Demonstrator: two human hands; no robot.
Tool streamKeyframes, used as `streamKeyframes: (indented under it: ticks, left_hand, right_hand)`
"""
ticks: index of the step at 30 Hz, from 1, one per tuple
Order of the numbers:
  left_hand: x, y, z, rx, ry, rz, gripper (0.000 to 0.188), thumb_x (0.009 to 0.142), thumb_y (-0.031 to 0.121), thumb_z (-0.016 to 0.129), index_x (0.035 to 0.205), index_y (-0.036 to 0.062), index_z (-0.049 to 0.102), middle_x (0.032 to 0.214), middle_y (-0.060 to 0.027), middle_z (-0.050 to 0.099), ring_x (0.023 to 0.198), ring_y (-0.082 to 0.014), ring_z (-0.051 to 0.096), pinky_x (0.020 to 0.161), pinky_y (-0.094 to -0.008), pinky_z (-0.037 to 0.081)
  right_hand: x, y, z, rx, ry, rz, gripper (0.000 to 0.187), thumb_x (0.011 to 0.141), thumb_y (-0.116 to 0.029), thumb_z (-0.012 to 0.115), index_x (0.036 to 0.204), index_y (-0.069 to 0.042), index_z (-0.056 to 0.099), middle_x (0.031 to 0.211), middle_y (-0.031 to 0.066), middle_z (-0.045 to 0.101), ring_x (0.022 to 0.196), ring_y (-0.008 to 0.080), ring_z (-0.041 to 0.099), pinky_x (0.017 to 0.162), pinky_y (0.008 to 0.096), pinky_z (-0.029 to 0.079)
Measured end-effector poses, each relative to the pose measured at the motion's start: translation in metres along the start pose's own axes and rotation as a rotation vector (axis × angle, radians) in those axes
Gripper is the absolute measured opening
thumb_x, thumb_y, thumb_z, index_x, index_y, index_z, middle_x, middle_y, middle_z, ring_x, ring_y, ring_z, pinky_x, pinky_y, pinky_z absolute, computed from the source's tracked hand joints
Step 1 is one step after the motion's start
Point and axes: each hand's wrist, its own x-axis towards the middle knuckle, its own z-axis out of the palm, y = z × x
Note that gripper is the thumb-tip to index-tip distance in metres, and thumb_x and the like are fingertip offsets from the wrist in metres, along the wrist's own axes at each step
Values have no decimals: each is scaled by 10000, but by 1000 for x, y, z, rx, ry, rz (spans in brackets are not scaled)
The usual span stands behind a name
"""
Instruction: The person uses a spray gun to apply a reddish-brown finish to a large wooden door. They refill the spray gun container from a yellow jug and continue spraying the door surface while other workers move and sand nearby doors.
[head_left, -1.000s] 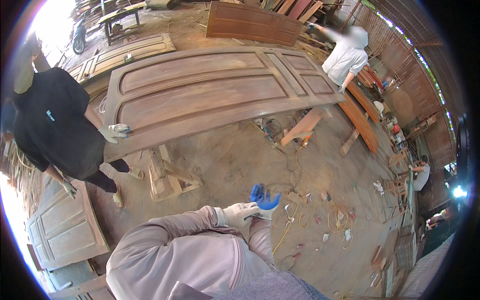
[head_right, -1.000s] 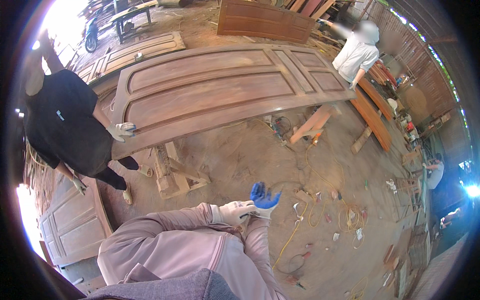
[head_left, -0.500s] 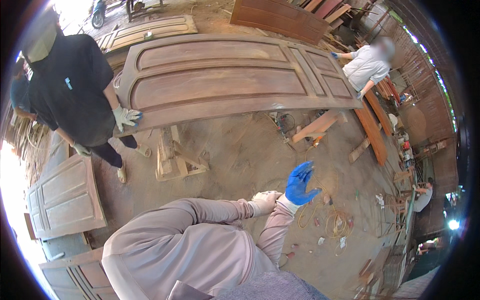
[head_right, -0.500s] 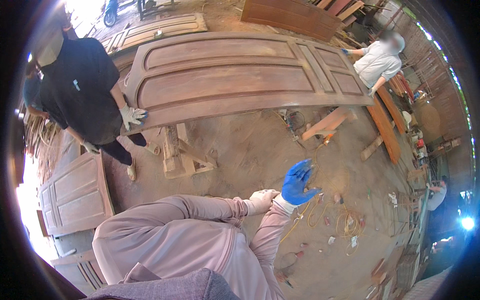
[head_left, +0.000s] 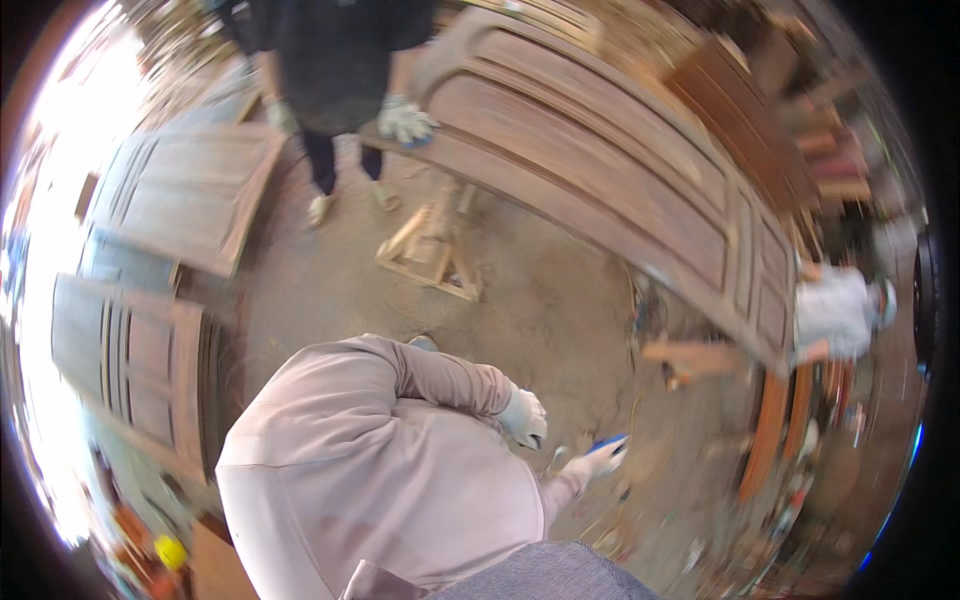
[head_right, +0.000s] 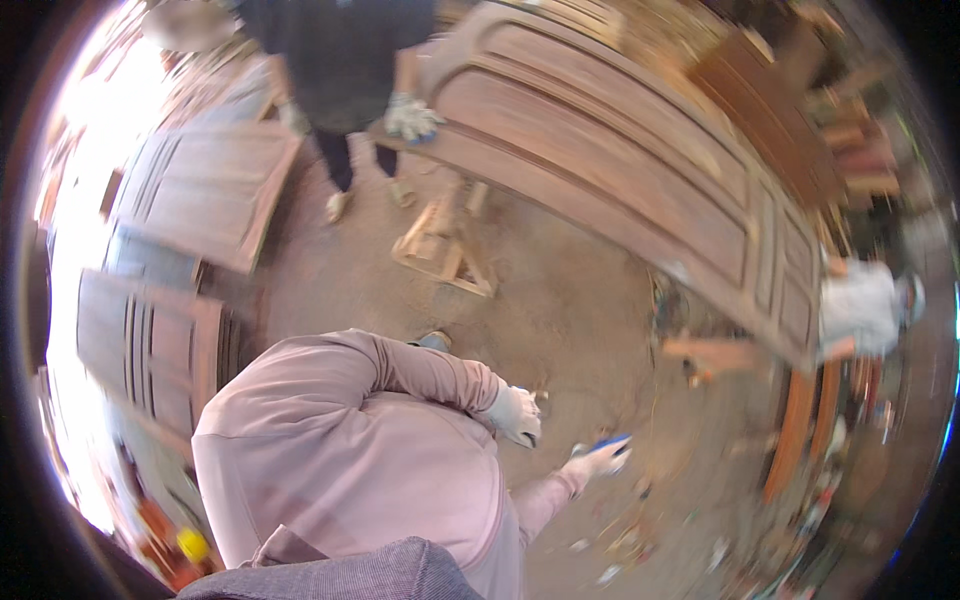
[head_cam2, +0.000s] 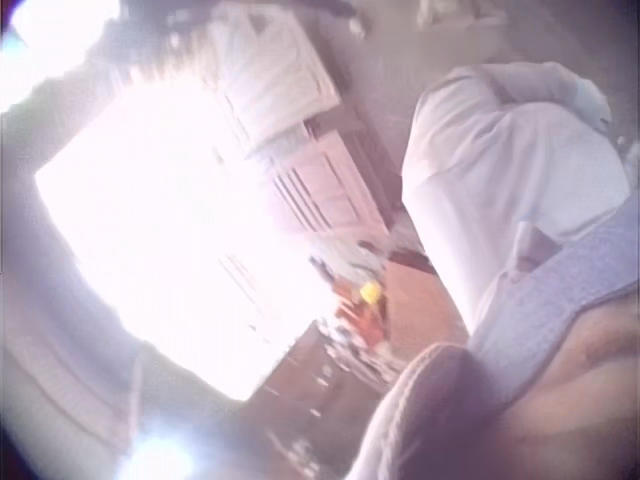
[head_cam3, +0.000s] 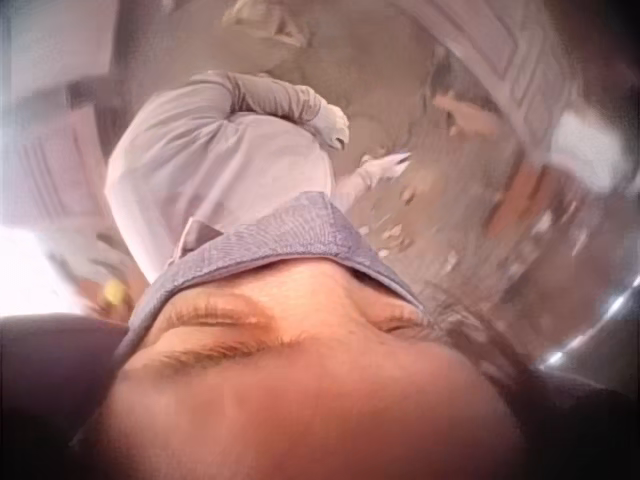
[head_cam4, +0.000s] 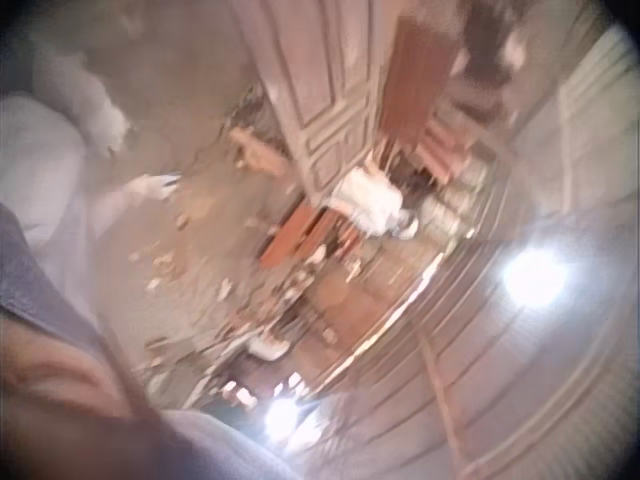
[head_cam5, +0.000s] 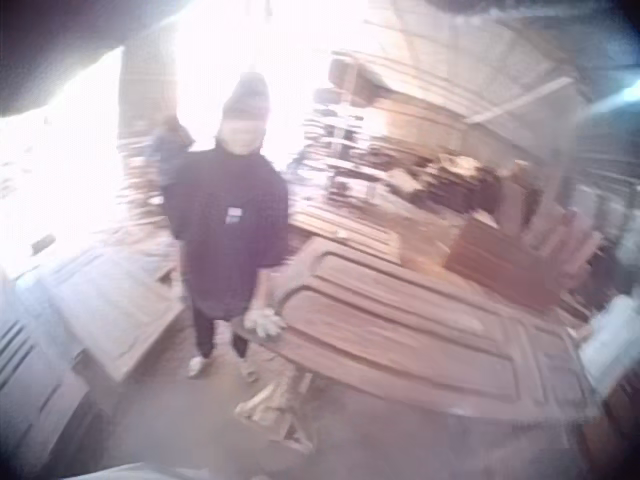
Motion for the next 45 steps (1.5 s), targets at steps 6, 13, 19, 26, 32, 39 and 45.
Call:
streamKeyframes:
  ticks: [6, 13, 19, 26, 32, 39, 45]
  left_hand:
    - [-144, -138, 9, 324, 26, -885, 296, 822, 315, 638, 1017, 124, 752, 962, -108, 743, 911, -292, 717, 783, -430, 565]
    - [-376, -127, 169, -1027, 2192, -1997, 430, 895, 310, 584, 1237, 53, 622, 1186, -210, 683, 1123, -358, 658, 931, -453, 527]
    - [-382, -24, 263, -1168, 2078, -2260, 217, 843, 183, 687, 985, 20, 699, 953, -209, 725, 887, -348, 715, 805, -450, 573]
    - [-363, -29, 340, -1891, 2343, -1574, 207, 917, 382, 583, 891, 177, 588, 822, -94, 669, 755, -243, 676, 646, -383, 553]
    - [-462, -91, 283, -1587, 2261, -686, 367, 987, 413, 500, 670, 247, 419, 525, 35, 413, 454, -134, 465, 397, -289, 360]
    - [-398, -97, 111, -926, 1806, -1433, 254, 924, 288, 590, 1036, 75, 673, 896, -52, 700, 746, -153, 665, 637, -313, 544]
    - [-365, -62, 240, -1005, 1806, -1833, 400, 891, 342, 591, 1147, 47, 679, 971, -136, 737, 841, -231, 713, 760, -366, 561]
  right_hand:
    - [59, 190, 25, -246, -773, 199, 560, 1009, -451, 500, 1399, -50, 522, 1347, 106, 583, 1173, 266, 569, 986, 391, 479]
    - [47, 134, 83, -174, -1094, 196, 558, 1000, -477, 483, 1405, -95, 511, 1343, 85, 579, 1176, 267, 561, 968, 370, 472]
    - [32, 74, 77, 290, -941, 302, 557, 992, -499, 469, 1411, -134, 502, 1340, 67, 577, 1180, 268, 555, 953, 353, 466]
    - [85, -36, 247, 504, -1025, 396, 599, 972, -564, 480, 1488, -266, 417, 1370, 146, 550, 1045, 322, 617, 911, 511, 488]
    - [-88, -19, 279, 3, -1537, 126, 413, 967, -444, 628, 1269, -164, 619, 995, 41, 698, 850, 201, 662, 726, 381, 537]
    - [12, 199, 209, -654, -1447, -4, 682, 939, -510, 618, 1409, -26, 518, 1390, 210, 559, 1293, 317, 531, 1071, 422, 421]
    - [9, 126, 214, -643, -1537, 103, 645, 946, -509, 598, 1400, -59, 507, 1347, 194, 569, 1237, 315, 542, 1038, 438, 431]
